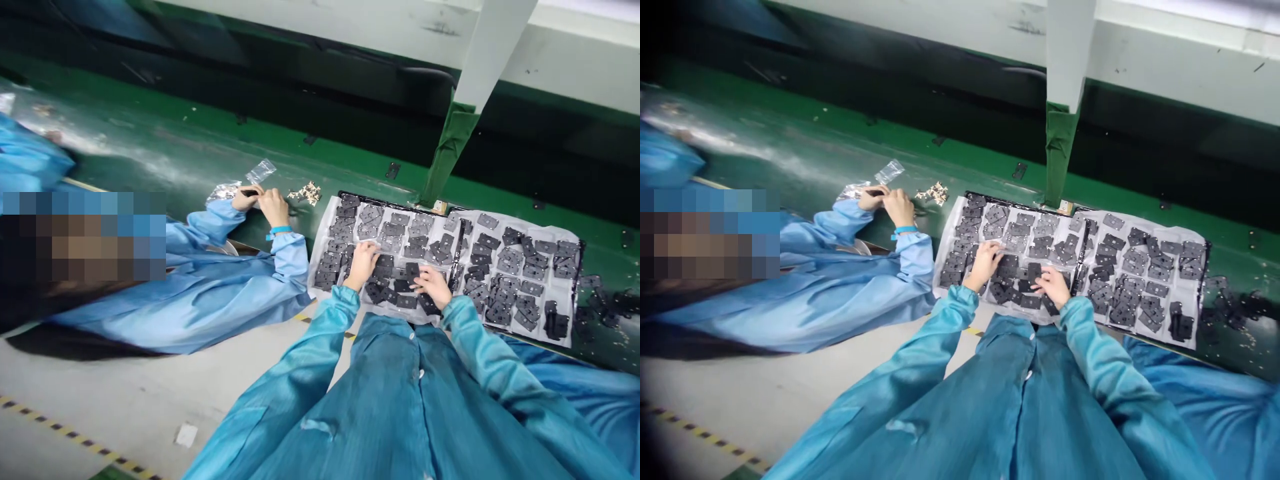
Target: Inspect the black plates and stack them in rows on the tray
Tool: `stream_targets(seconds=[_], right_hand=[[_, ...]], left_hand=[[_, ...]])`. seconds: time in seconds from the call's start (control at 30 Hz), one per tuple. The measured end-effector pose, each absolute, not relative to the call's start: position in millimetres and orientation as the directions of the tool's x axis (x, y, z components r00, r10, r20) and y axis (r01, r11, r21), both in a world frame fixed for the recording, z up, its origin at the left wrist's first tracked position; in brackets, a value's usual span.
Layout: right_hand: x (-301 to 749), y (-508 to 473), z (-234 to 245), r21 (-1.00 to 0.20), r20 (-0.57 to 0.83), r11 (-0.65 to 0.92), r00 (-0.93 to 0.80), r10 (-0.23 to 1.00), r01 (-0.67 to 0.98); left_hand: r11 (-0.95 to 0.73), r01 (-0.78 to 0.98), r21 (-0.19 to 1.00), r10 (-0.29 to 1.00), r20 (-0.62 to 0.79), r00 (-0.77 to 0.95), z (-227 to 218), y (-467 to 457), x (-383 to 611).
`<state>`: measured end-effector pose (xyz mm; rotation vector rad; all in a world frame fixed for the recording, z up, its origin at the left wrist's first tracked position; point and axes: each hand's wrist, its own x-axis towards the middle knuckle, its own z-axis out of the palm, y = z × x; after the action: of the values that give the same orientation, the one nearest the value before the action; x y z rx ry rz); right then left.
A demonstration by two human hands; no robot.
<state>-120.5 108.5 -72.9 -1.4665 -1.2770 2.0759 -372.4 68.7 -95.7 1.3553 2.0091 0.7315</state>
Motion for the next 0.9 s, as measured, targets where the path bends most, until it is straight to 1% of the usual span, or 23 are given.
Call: stream_targets(seconds=[0.07, 0.17, 0.23, 0.33, 0.4, 0.47, 0.57, 0.7, 0.8, 0.9], right_hand=[[-138.3, 89.7, -84.4, -0.815, -0.579, -0.523, -0.407, 0.707, 0.249], [-164.6, 67.0, -93.5, -0.84, -0.539, -0.433, -0.423, 0.728, 0.326], [-175.4, 59.0, -96.3, -0.853, -0.503, -0.337, -0.461, 0.731, 0.397], [-181.1, 57.3, -99.1, -0.848, -0.451, -0.181, -0.501, 0.739, 0.497], [-182.3, 58.7, -99.7, -0.827, -0.437, -0.099, -0.522, 0.732, 0.553], [-183.3, 59.5, -97.9, -0.803, -0.42, -0.003, -0.562, 0.712, 0.596], [-181.0, 62.7, -91.1, -0.746, -0.364, 0.193, -0.633, 0.684, 0.637], [-168.6, 83.0, -89.1, -0.619, -0.297, 0.43, -0.702, 0.647, 0.657], [-162.0, 103.8, -97.5, -0.536, -0.291, 0.553, -0.755, 0.588, 0.638], [-159.8, 117.0, -105.5, -0.483, -0.3, 0.645, -0.804, 0.514, 0.593]], left_hand=[[0.343, 0.538, 0.77, 0.926, -0.183, -0.329, -87.2, 58.1, -357.4], [0.4, 0.306, 0.864, 0.91, -0.333, -0.248, -79.5, 36.3, -333.4], [0.436, 0.245, 0.866, 0.895, -0.389, -0.216, -80.0, 22.7, -325.8], [0.466, 0.299, 0.833, 0.866, -0.359, -0.348, -86.3, 9.0, -330.9], [0.485, 0.329, 0.811, 0.851, -0.349, -0.393, -91.5, 4.0, -337.9], [0.491, 0.352, 0.797, 0.859, -0.377, -0.345, -96.3, 1.0, -341.9], [0.494, 0.416, 0.764, 0.869, -0.424, -0.254, -101.6, -1.3, -343.9], [0.492, 0.579, 0.65, 0.864, -0.443, -0.237, -104.3, 0.9, -354.4], [0.44, 0.686, 0.579, 0.874, -0.451, -0.18, -104.3, 7.4, -365.9], [0.381, 0.758, 0.53, 0.875, -0.471, -0.111, -104.2, 14.2, -373.1]])
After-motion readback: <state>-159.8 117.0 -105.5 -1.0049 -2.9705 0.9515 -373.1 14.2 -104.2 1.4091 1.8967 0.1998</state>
